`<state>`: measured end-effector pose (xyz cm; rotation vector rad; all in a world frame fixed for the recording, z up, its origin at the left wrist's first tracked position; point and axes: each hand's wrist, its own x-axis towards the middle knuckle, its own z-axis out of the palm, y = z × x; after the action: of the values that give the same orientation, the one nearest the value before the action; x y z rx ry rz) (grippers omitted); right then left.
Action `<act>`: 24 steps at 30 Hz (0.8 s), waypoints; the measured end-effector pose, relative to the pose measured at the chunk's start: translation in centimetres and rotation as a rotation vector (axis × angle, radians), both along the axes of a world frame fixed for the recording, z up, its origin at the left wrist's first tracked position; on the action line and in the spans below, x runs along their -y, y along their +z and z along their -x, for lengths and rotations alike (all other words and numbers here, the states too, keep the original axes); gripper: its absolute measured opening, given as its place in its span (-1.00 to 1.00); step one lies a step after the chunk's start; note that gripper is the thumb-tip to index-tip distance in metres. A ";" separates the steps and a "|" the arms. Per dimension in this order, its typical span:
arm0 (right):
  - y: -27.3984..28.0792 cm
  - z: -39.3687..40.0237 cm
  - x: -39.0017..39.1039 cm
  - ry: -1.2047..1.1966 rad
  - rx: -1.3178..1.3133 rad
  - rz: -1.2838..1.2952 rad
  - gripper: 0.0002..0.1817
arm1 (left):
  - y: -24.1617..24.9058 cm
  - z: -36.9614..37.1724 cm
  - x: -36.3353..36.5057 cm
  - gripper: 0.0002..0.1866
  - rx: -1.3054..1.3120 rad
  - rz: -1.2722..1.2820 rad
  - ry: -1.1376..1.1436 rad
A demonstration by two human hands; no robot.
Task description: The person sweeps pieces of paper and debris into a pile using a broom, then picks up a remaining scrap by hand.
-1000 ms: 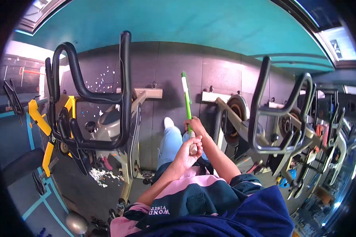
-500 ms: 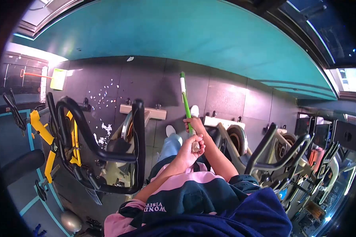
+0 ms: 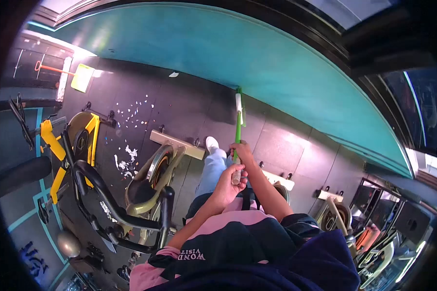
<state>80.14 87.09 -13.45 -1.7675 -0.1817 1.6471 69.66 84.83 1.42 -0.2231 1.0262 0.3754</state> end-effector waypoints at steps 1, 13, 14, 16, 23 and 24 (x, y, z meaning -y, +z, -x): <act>-0.1 0.0 -0.6 0.008 -0.002 0.003 -0.89 | -0.1 0.1 -0.6 -0.80 -0.002 0.003 0.008; -0.2 2.5 -11.0 0.495 0.191 0.022 -0.78 | -0.5 1.3 -8.9 -0.41 -0.118 -0.196 0.167; -1.6 2.2 -11.8 0.568 0.094 0.007 -0.76 | -0.7 1.3 -9.9 -0.43 -0.111 -0.210 0.182; -4.2 2.2 -13.5 0.696 0.032 0.116 -0.68 | -0.9 0.7 -10.9 -0.45 -0.115 -0.208 0.231; -6.1 2.3 -19.2 0.749 -0.292 0.238 -0.83 | -1.9 -0.6 -15.4 -0.42 -0.095 -0.164 0.449; -5.8 2.7 -20.0 0.779 -0.290 0.244 -0.83 | -2.0 -0.1 -15.8 -0.37 -0.106 -0.161 0.451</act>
<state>77.40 107.11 -19.26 -1.7048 -0.6152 2.5465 69.78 100.66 -0.58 -0.2921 1.0405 0.8830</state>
